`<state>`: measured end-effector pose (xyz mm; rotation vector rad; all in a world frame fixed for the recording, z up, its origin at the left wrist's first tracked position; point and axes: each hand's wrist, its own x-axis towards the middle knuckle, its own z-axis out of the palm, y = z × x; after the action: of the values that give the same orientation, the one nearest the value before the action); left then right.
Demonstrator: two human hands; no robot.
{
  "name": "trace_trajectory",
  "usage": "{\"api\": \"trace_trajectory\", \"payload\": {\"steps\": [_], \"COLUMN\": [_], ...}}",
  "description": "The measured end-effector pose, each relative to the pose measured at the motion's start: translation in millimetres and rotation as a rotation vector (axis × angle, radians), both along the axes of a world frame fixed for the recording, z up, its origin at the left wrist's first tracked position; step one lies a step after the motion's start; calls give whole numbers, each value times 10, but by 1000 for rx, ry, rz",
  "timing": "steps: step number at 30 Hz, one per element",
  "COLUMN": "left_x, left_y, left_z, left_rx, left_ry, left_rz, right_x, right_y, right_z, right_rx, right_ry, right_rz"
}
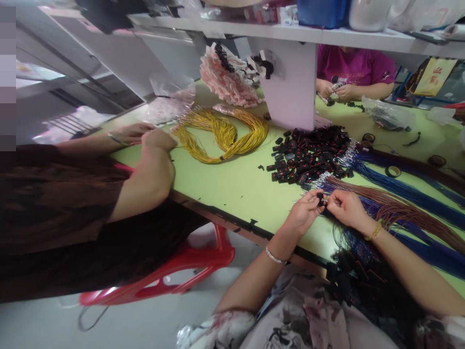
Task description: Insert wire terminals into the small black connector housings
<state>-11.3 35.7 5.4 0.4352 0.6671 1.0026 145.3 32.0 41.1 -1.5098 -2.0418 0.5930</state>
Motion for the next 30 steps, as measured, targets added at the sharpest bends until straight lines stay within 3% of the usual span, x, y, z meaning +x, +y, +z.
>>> {"api": "trace_trajectory", "payload": {"steps": [13, 20, 25, 30], "left_x": [-12, 13, 15, 60], "left_y": [-2, -58, -51, -109], "left_z": [-31, 19, 47, 5], "left_rx": [29, 77, 60, 74], "left_ry": [27, 145, 198, 249], "left_rz": [-8, -3, 25, 59], "right_x": [-6, -6, 0, -43], "right_y": [5, 2, -21, -108], "right_z": [-49, -65, 1, -51], "right_rx": [-35, -74, 13, 7], "right_ry": [19, 115, 71, -6], "right_rz": [-13, 58, 111, 89]}}
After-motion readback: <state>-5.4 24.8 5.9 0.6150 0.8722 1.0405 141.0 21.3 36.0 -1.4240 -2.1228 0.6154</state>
